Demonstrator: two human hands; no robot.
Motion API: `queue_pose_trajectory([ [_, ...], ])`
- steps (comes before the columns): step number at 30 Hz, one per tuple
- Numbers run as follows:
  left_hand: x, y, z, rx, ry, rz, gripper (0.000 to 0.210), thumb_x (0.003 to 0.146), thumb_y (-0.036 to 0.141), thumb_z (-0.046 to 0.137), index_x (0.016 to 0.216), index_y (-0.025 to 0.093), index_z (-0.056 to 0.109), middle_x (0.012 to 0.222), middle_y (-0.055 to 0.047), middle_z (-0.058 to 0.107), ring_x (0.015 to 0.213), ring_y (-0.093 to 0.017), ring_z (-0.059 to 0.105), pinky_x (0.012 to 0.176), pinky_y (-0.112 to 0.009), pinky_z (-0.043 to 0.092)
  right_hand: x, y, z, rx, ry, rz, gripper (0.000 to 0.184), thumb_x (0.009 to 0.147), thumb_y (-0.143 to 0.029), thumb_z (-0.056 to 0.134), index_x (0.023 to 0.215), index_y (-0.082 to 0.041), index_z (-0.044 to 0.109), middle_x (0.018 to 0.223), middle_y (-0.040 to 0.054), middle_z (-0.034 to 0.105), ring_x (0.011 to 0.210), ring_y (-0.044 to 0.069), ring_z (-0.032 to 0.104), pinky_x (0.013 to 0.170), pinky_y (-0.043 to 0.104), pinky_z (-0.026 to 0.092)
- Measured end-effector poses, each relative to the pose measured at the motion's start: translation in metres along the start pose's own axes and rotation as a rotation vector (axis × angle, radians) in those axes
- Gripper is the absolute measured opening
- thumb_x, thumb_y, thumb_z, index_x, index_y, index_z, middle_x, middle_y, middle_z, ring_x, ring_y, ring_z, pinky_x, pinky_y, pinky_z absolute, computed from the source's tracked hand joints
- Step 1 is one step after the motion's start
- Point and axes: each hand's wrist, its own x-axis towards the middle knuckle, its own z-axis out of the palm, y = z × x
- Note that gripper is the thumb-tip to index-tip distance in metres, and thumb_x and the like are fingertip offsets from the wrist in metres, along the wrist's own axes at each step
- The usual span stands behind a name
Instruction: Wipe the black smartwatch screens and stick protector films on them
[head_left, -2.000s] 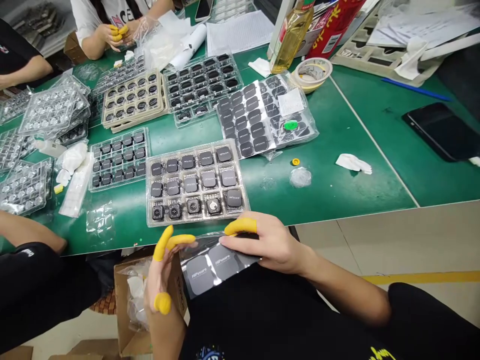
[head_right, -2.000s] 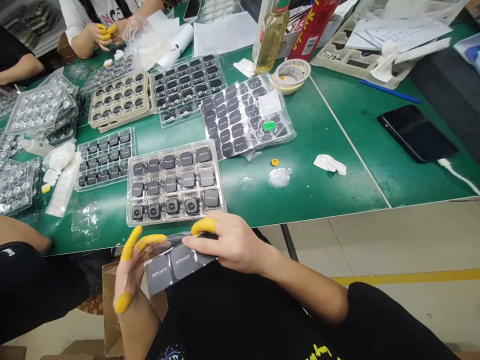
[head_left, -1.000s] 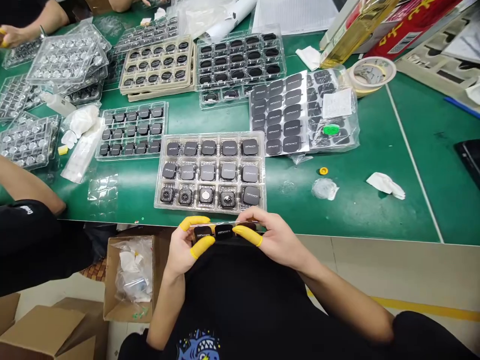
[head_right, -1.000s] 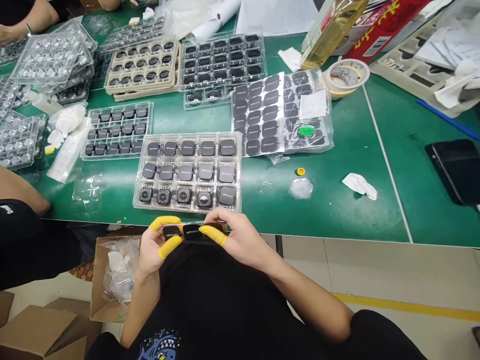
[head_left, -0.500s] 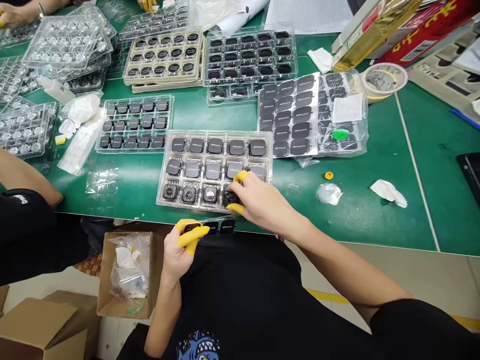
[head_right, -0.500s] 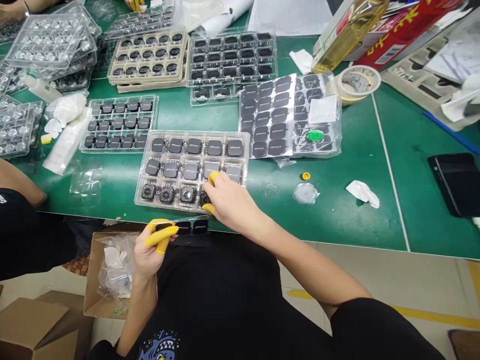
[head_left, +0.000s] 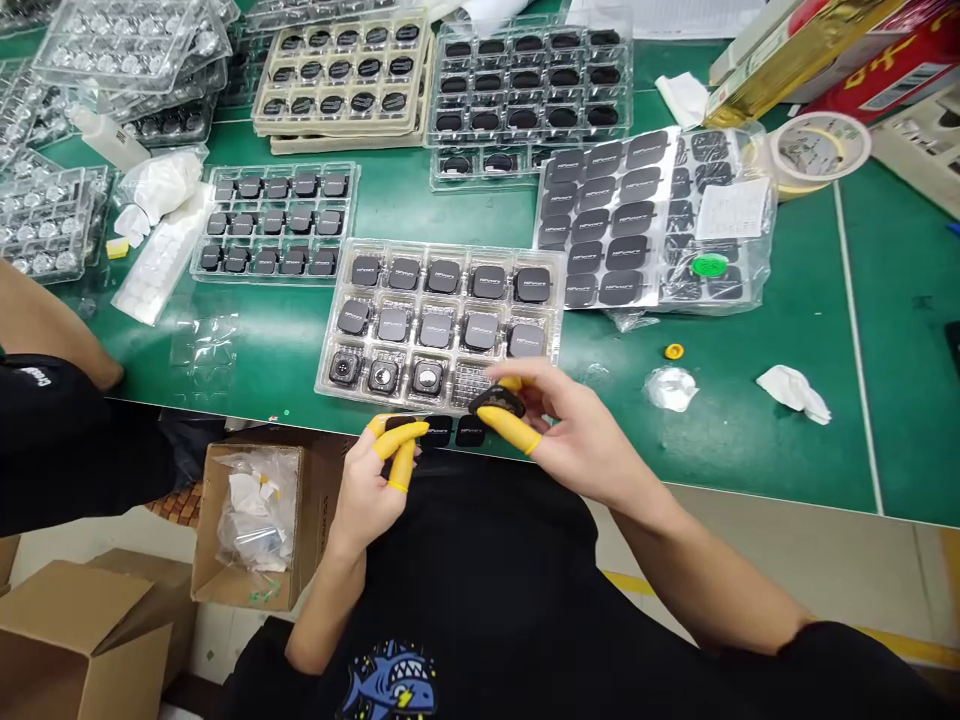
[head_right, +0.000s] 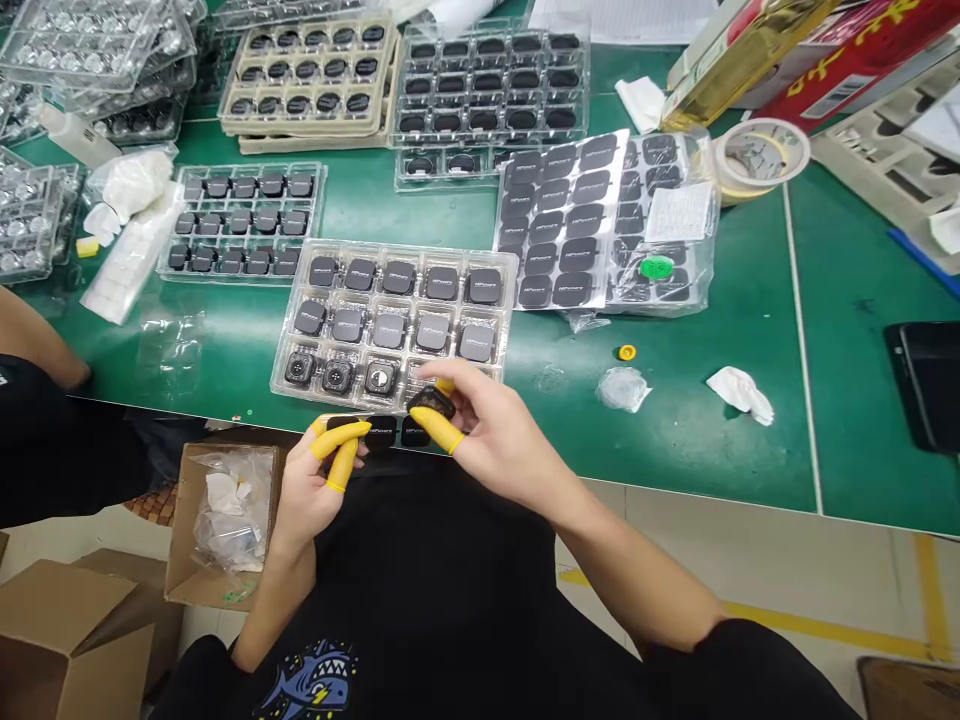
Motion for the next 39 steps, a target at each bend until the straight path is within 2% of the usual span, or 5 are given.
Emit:
queue_pose_trajectory([
  [6, 0.008, 0.018, 0.004, 0.221, -0.149, 0.305, 0.062, 0.098, 0.044, 0.084, 0.153, 0.023, 0.066, 0.132, -0.016, 0.078, 0.112, -0.028, 0.082, 0.092, -0.039, 0.074, -0.010, -0.024, 0.018, 0.502, -0.227, 0.342, 0.041, 0.087, -0.054, 0.091, 0.108, -0.024, 0.071, 0.100, 0.0026, 0.074, 0.078, 0.016, 0.066, 0.068, 0.029, 0.058],
  [14, 0.008, 0.020, 0.013, 0.499, 0.093, 0.551, 0.037, 0.102, 0.025, 0.078, 0.138, 0.020, 0.075, 0.109, -0.013, 0.083, 0.095, -0.023, 0.084, 0.082, -0.031, 0.072, -0.006, -0.018, 0.023, 0.531, -0.248, 0.450, 0.054, 0.079, -0.063, 0.096, 0.108, -0.023, 0.075, 0.093, 0.0016, 0.070, 0.076, 0.016, 0.059, 0.071, 0.032, 0.054],
  [23, 0.009, 0.027, 0.028, 0.041, 0.132, 0.223, 0.021, 0.106, 0.026, 0.073, 0.124, 0.021, 0.083, 0.108, -0.008, 0.086, 0.095, -0.019, 0.084, 0.087, -0.029, 0.070, -0.008, -0.012, 0.023, 0.238, -0.052, 0.013, 0.016, 0.104, -0.041, 0.077, 0.110, -0.026, 0.078, 0.100, 0.0040, 0.071, 0.077, 0.015, 0.059, 0.067, 0.029, 0.051],
  [32, 0.024, 0.017, -0.002, 0.054, -0.188, 0.347, 0.077, 0.097, 0.047, 0.084, 0.166, 0.028, 0.056, 0.124, -0.012, 0.080, 0.087, -0.020, 0.077, 0.066, -0.028, 0.068, 0.005, -0.019, 0.002, 0.390, -0.325, 0.292, 0.038, 0.092, -0.061, 0.086, 0.094, -0.023, 0.078, 0.087, 0.0015, 0.073, 0.075, 0.017, 0.060, 0.069, 0.031, 0.050],
  [39, 0.029, 0.013, -0.003, 0.076, -0.277, 0.381, 0.086, 0.096, 0.054, 0.083, 0.171, 0.031, 0.049, 0.127, -0.012, 0.082, 0.106, -0.026, 0.082, 0.092, -0.037, 0.072, 0.006, -0.020, 0.007, 0.381, -0.288, 0.289, 0.043, 0.091, -0.064, 0.086, 0.097, -0.024, 0.071, 0.082, -0.0017, 0.064, 0.070, 0.015, 0.051, 0.064, 0.030, 0.045],
])
